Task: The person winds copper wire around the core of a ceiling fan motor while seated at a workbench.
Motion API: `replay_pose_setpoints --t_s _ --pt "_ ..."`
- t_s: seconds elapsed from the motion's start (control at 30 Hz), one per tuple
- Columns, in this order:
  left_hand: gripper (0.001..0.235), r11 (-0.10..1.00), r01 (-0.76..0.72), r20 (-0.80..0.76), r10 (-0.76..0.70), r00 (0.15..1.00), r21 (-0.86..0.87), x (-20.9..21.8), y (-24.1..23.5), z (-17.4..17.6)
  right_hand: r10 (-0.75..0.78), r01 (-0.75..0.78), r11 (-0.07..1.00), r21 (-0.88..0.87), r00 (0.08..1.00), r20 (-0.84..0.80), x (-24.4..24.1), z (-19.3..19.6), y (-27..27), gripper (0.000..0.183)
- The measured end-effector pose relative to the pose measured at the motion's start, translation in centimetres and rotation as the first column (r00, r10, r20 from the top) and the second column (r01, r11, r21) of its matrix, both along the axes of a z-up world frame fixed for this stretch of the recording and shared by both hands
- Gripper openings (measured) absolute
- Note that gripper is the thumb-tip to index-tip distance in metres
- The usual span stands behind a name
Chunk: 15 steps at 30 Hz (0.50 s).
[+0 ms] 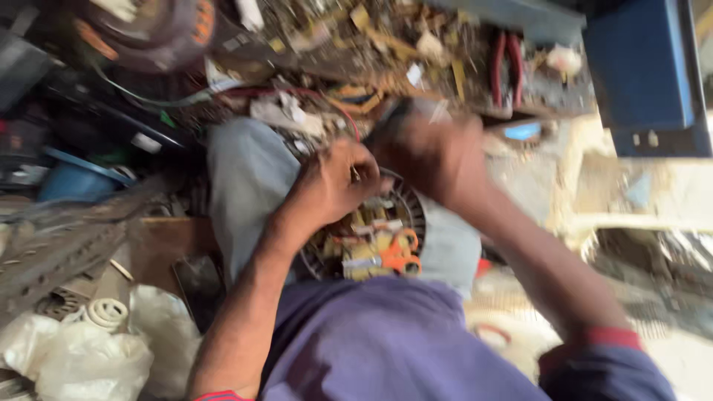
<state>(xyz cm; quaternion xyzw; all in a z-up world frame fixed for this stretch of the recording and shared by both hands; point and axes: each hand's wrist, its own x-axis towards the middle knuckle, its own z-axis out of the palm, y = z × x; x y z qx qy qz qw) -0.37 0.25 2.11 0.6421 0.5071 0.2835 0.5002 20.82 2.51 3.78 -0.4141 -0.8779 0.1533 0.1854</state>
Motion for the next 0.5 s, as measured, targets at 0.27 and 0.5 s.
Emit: replay_pose_setpoints --t_s 0.27,0.5 --pt "0.027 0.977 -0.213 0.505 0.171 0.846 0.026 1.0 -7.3 3.7 0.143 -0.018 0.972 -0.235 0.837 0.529 7.0 0.8 -6.2 0.015" --pt "0.006 0.893 -0.246 0.335 0.116 0.935 0.377 0.8 -3.8 2.6 -0.243 -0.320 0.791 -0.521 0.617 -0.748 0.1 -3.9 1.0 0.014"
